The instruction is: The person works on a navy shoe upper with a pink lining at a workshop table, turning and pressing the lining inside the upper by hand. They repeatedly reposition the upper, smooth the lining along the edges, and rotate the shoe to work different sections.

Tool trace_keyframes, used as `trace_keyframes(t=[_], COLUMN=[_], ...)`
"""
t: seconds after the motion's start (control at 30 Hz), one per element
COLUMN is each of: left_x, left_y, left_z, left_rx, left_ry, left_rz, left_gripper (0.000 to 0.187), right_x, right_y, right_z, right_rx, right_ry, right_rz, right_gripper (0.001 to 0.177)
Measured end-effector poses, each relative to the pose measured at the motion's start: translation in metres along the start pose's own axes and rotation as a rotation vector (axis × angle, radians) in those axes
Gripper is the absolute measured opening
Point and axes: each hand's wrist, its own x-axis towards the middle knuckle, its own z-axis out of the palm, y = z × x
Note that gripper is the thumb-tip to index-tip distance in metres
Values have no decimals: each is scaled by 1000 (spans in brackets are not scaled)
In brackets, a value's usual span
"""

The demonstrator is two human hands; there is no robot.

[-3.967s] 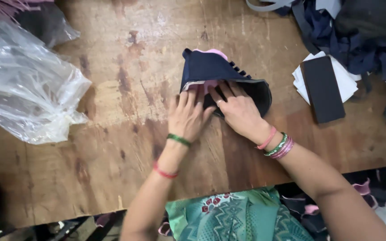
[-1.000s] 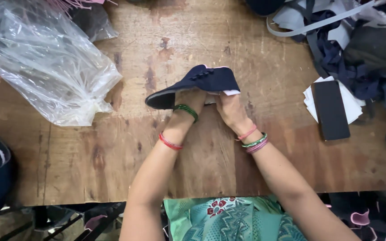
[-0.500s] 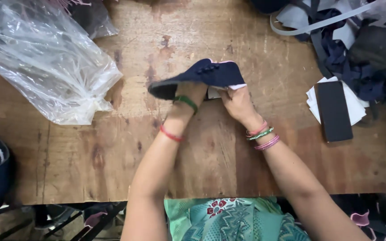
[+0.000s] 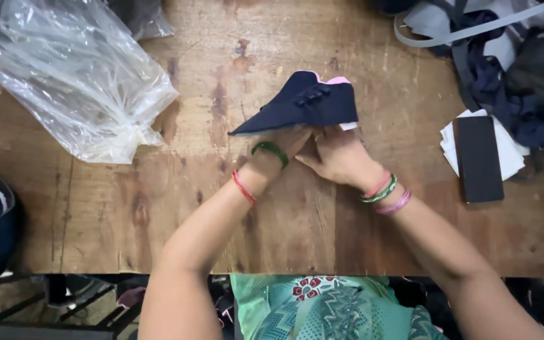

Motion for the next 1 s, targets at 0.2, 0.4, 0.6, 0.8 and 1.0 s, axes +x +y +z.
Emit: trace_keyframes(t=[0.2, 0.4, 0.6, 0.8, 1.0], left_x=[-35, -81, -82, -94, -85], left_y=[67, 74, 51, 48, 80], left_z=[-78, -51, -10, -22, -89], left_rx=[-278, -585, -43, -239, 120], left_ry=[137, 446, 333, 51, 706], left_rz=[-32, 229, 157, 45, 391], left_gripper=[43, 47, 50, 31, 23], right_x=[0, 34, 37, 27, 19], right_y=[39, 6, 6, 18, -4], right_z=[49, -14, 7, 45, 32], right_rx=[54, 39, 33, 144, 23], right_ry=[188, 199, 96, 269, 184], right_rz=[51, 119, 124, 94, -3], right_gripper=[41, 41, 29, 32, 36])
